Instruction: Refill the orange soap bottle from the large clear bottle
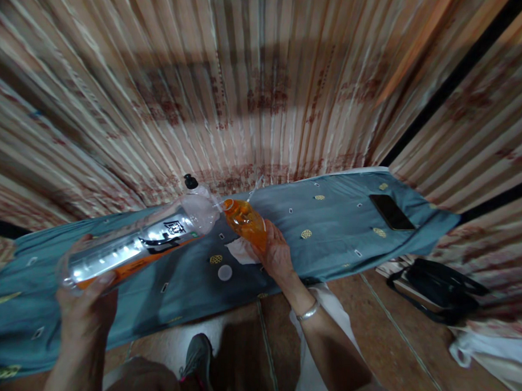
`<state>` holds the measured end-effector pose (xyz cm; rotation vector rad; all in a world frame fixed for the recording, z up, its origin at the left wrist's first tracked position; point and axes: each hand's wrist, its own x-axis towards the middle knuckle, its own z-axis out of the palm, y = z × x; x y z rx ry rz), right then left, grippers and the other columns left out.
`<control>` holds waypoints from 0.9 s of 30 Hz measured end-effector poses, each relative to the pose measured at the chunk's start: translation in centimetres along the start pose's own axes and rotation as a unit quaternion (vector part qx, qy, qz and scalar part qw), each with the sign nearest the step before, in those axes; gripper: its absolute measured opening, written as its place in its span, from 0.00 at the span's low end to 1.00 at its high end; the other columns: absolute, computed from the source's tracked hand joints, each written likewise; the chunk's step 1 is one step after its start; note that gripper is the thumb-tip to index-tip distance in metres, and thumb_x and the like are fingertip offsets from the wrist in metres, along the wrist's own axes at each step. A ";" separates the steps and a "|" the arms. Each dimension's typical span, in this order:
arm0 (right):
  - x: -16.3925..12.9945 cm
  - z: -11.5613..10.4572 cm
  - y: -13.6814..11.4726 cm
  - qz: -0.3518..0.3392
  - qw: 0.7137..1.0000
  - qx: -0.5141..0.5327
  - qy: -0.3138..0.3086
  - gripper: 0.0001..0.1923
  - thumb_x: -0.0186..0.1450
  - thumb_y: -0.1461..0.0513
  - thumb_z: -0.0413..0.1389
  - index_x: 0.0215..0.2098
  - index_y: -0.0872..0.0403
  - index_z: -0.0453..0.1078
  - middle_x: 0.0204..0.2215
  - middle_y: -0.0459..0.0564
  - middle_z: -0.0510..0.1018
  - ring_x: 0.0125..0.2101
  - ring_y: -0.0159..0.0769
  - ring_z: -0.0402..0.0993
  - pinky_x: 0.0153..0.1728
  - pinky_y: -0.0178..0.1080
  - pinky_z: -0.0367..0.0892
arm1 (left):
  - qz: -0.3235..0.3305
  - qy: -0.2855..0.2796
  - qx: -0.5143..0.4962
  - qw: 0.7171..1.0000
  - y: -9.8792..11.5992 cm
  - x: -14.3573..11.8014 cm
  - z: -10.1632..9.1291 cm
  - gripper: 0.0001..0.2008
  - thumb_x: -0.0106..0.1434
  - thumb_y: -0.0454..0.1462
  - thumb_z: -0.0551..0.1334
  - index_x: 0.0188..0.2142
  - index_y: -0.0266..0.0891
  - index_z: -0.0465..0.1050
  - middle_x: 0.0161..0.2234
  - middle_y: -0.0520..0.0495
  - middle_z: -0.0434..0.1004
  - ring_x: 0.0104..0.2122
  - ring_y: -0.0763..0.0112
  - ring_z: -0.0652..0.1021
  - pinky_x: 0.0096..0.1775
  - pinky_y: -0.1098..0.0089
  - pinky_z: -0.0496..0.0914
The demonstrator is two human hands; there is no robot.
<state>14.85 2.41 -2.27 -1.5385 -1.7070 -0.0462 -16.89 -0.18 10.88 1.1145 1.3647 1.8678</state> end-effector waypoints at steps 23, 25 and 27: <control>-0.1 0.2 0.3 -0.005 1.000 -0.001 0.001 0.37 0.69 0.51 0.57 0.69 0.60 0.55 0.56 0.68 0.77 0.55 0.56 0.77 0.55 0.58 0.76 | 0.014 -0.004 -0.013 1.000 0.0 0.0 0.0 0.39 0.36 0.43 0.78 0.50 0.42 0.76 0.44 0.47 0.77 0.43 0.63 0.77 0.57 0.59 0.69; 0.0 0.1 0.1 -0.002 1.000 0.001 0.001 0.37 0.69 0.51 0.57 0.69 0.59 0.56 0.55 0.67 0.77 0.55 0.55 0.77 0.55 0.57 0.76 | 0.014 -0.006 -0.021 1.000 -0.1 0.0 0.0 0.39 0.36 0.42 0.78 0.51 0.41 0.75 0.44 0.48 0.76 0.43 0.64 0.77 0.56 0.61 0.70; 0.0 0.0 0.0 0.002 1.000 0.001 0.000 0.36 0.69 0.50 0.56 0.68 0.60 0.57 0.55 0.67 0.78 0.55 0.55 0.77 0.55 0.57 0.76 | 0.015 -0.010 -0.027 0.999 -0.1 0.0 -0.1 0.39 0.36 0.40 0.78 0.51 0.41 0.75 0.44 0.48 0.76 0.44 0.64 0.77 0.55 0.63 0.70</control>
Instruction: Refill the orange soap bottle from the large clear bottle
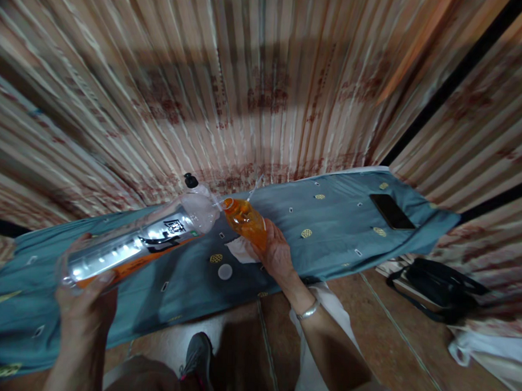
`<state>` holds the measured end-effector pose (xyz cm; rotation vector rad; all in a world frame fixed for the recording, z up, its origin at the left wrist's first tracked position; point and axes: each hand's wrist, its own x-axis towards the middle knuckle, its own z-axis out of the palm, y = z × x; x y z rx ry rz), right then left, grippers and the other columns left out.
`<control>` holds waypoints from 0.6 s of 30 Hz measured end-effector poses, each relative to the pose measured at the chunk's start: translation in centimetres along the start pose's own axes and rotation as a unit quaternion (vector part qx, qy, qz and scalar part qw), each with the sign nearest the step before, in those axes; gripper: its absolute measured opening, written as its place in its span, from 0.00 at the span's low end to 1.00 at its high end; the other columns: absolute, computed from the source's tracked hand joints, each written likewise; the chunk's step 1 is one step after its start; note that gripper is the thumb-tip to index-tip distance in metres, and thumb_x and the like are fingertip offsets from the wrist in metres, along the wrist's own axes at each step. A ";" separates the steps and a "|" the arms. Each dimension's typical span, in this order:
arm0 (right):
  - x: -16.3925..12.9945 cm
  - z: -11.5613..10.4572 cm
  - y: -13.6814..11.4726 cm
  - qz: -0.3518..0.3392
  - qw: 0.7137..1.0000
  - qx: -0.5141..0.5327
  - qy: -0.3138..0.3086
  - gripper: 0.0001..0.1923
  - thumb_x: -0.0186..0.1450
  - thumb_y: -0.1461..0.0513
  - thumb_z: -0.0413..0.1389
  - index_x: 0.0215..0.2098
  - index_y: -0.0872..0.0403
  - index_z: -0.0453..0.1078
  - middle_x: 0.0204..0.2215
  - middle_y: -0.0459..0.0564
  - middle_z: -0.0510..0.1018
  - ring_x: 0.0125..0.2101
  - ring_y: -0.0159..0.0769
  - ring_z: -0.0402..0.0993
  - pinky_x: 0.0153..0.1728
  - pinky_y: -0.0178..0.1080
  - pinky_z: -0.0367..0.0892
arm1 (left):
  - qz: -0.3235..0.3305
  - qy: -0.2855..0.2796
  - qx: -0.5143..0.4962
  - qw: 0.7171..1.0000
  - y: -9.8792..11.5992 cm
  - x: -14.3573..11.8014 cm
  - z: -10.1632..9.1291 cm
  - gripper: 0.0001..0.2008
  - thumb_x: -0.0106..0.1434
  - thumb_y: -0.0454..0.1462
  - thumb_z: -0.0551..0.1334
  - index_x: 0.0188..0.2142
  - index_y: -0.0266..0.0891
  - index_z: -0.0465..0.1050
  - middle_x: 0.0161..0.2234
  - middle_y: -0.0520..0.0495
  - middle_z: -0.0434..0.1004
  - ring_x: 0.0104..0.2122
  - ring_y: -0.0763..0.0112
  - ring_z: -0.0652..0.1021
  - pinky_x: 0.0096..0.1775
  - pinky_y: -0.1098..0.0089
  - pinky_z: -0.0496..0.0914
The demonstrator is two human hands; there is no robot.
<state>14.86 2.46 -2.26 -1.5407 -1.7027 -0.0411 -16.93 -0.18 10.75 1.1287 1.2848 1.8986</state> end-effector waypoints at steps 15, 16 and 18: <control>0.1 -0.1 -0.3 -0.008 1.000 -0.019 -0.001 0.35 0.70 0.48 0.53 0.65 0.65 0.60 0.54 0.70 0.77 0.55 0.54 0.77 0.54 0.53 0.76 | -0.022 0.018 -0.052 0.998 0.1 0.2 0.3 0.42 0.29 0.38 0.80 0.50 0.48 0.79 0.43 0.51 0.79 0.43 0.66 0.78 0.51 0.64 0.71; 0.1 -0.1 -0.3 -0.011 1.000 -0.022 0.002 0.35 0.70 0.48 0.53 0.65 0.65 0.60 0.54 0.70 0.78 0.55 0.54 0.77 0.53 0.53 0.77 | -0.024 0.021 -0.052 0.998 0.1 0.2 0.3 0.42 0.29 0.38 0.80 0.49 0.48 0.80 0.43 0.51 0.79 0.43 0.66 0.77 0.50 0.65 0.71; 0.1 -0.1 -0.3 -0.017 1.000 -0.026 0.007 0.35 0.70 0.48 0.54 0.65 0.64 0.59 0.54 0.69 0.78 0.54 0.54 0.77 0.53 0.53 0.77 | -0.025 0.028 -0.051 0.998 0.1 0.2 0.3 0.42 0.28 0.38 0.80 0.48 0.48 0.80 0.42 0.52 0.79 0.41 0.67 0.77 0.48 0.67 0.71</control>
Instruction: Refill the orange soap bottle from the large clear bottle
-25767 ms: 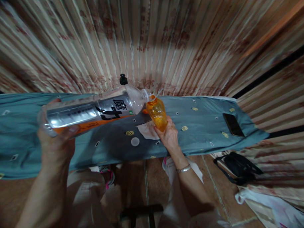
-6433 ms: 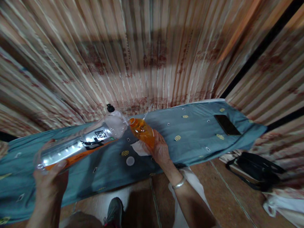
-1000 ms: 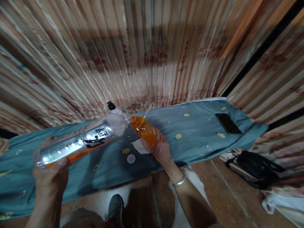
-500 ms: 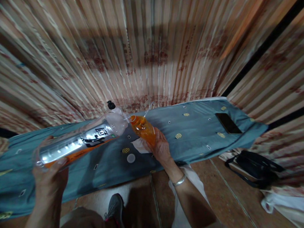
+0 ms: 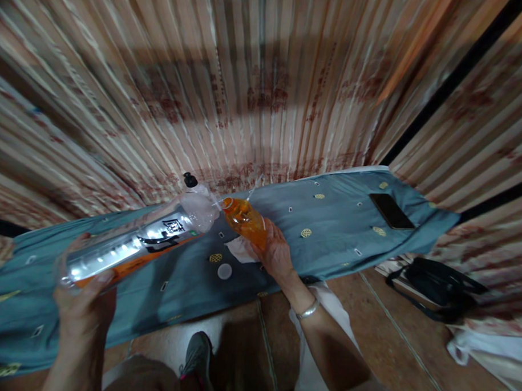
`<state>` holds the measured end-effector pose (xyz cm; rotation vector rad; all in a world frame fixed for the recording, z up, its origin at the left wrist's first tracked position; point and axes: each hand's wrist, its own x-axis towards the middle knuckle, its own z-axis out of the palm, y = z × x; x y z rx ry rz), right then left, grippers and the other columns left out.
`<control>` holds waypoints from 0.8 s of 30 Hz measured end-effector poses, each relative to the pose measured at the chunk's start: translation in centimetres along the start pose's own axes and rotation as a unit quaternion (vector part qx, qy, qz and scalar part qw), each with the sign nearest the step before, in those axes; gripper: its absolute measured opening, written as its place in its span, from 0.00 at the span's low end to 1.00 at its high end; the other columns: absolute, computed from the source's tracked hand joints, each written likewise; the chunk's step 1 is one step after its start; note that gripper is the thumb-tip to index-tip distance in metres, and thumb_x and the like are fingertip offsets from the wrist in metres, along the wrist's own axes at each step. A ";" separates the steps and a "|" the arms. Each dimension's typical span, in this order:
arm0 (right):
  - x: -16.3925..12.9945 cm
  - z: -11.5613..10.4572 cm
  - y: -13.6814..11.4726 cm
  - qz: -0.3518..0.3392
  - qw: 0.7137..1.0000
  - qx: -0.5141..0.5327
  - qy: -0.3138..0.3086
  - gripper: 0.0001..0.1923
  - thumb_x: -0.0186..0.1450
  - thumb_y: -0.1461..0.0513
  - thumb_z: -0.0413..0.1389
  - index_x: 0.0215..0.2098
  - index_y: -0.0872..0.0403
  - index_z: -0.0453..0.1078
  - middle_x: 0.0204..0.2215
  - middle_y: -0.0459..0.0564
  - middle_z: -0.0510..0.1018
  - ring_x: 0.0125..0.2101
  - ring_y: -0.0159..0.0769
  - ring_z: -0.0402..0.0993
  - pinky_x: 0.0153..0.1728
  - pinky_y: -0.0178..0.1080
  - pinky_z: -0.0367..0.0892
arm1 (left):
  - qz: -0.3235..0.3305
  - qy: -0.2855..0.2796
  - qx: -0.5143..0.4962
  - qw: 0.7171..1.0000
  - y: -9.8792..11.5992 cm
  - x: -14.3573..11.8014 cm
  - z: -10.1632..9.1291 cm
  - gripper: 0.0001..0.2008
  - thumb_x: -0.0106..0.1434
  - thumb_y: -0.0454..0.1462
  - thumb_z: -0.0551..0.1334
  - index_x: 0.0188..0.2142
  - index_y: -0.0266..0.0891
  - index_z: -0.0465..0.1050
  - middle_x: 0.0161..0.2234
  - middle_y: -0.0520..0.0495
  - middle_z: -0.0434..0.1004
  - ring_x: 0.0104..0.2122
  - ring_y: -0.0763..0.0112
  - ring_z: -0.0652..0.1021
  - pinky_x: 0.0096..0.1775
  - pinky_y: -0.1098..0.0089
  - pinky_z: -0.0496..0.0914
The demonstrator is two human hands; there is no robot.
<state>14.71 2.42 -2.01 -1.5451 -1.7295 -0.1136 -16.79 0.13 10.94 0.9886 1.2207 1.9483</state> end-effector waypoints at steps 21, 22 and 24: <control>-0.2 0.1 0.2 0.004 1.000 0.010 -0.007 0.36 0.70 0.49 0.54 0.69 0.60 0.56 0.55 0.68 0.77 0.55 0.56 0.77 0.53 0.58 0.76 | 0.009 0.002 0.006 1.000 0.0 0.1 -0.2 0.40 0.30 0.34 0.77 0.49 0.47 0.80 0.41 0.52 0.79 0.41 0.68 0.78 0.47 0.69 0.72; -0.2 0.1 0.3 0.004 1.000 0.010 -0.008 0.36 0.70 0.49 0.53 0.69 0.60 0.56 0.55 0.69 0.77 0.55 0.56 0.77 0.54 0.57 0.76 | 0.011 0.000 0.006 1.000 0.0 0.1 -0.2 0.40 0.30 0.34 0.77 0.49 0.47 0.80 0.41 0.52 0.79 0.41 0.68 0.78 0.47 0.68 0.72; -0.2 0.2 0.4 0.006 1.000 0.012 -0.012 0.36 0.70 0.48 0.54 0.69 0.61 0.56 0.55 0.70 0.77 0.55 0.56 0.76 0.55 0.57 0.76 | 0.015 -0.005 0.009 1.000 0.1 0.1 -0.2 0.40 0.30 0.34 0.77 0.49 0.47 0.79 0.41 0.52 0.79 0.41 0.67 0.77 0.47 0.68 0.72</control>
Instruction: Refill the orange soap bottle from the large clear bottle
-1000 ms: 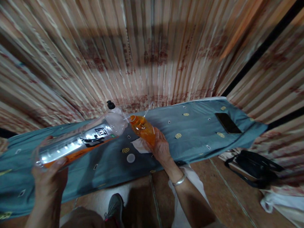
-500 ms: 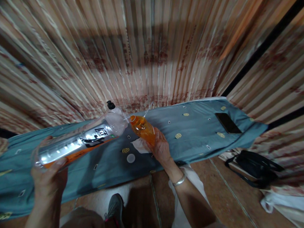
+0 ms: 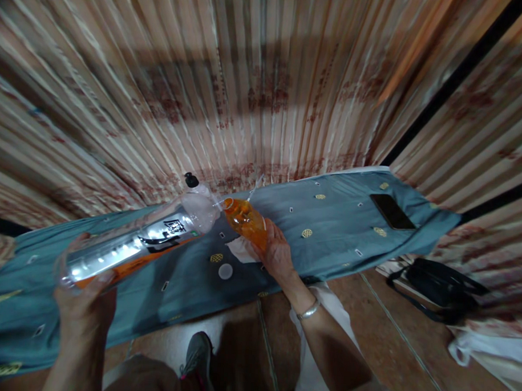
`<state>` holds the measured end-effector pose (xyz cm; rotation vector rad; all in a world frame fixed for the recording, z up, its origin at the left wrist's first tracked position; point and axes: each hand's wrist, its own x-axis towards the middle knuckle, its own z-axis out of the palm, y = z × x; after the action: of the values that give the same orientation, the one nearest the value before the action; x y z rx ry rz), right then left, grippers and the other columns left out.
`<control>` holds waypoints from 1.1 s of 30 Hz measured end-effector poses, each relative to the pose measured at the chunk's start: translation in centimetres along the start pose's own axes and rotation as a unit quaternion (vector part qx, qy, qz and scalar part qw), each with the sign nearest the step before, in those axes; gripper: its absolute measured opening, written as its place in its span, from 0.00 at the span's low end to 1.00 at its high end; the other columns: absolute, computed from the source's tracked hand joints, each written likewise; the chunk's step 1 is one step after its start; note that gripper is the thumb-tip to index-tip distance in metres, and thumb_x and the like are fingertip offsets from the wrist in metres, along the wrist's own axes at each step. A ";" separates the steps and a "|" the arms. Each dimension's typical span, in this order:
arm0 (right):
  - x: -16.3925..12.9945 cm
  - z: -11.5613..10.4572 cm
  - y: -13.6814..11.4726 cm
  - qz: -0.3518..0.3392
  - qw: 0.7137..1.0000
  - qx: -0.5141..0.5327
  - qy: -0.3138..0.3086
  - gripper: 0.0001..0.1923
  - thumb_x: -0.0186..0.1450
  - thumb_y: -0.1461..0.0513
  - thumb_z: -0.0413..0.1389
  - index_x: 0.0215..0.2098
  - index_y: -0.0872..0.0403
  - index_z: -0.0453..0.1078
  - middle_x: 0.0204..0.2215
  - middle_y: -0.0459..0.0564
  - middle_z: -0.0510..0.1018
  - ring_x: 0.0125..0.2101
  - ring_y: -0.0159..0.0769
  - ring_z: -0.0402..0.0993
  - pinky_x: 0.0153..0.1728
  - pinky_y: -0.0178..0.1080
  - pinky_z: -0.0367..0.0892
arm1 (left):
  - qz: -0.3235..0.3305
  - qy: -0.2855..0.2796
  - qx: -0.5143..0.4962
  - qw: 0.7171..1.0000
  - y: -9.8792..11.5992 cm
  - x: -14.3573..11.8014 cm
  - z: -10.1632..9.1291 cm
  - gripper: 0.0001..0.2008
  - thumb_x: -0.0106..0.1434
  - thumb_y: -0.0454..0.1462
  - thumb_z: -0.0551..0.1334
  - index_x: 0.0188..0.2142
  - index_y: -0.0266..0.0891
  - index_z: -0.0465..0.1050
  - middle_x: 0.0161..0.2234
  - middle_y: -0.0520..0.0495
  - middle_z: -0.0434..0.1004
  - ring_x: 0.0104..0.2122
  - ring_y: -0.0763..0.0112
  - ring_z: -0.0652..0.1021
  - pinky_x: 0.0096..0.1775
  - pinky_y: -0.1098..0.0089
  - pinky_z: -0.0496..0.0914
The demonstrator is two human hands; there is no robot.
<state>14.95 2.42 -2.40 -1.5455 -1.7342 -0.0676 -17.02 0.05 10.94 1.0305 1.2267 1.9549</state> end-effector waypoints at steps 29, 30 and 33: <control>0.1 -0.2 -0.2 0.005 1.000 0.005 -0.003 0.35 0.70 0.49 0.54 0.67 0.63 0.58 0.55 0.70 0.77 0.55 0.56 0.77 0.53 0.57 0.77 | -0.009 0.006 0.017 1.000 0.0 -0.1 0.0 0.42 0.29 0.37 0.79 0.49 0.46 0.78 0.43 0.50 0.76 0.42 0.65 0.76 0.59 0.58 0.66; 0.1 -0.2 -0.2 0.009 1.000 0.006 -0.005 0.35 0.70 0.50 0.55 0.67 0.62 0.58 0.55 0.70 0.77 0.55 0.56 0.77 0.53 0.57 0.76 | -0.009 0.007 0.015 1.000 0.0 -0.1 0.0 0.42 0.29 0.37 0.79 0.49 0.47 0.79 0.43 0.50 0.77 0.42 0.64 0.76 0.59 0.58 0.66; 0.1 -0.3 -0.3 0.015 1.000 0.013 -0.007 0.35 0.69 0.50 0.56 0.68 0.58 0.57 0.56 0.68 0.77 0.55 0.56 0.77 0.54 0.60 0.75 | -0.010 0.007 0.015 1.000 0.0 -0.1 0.1 0.41 0.29 0.36 0.78 0.49 0.48 0.79 0.44 0.50 0.77 0.43 0.63 0.76 0.61 0.55 0.64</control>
<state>14.86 2.33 -2.03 -1.5563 -1.7157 -0.0204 -16.92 -0.01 10.95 1.0173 1.2736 1.9366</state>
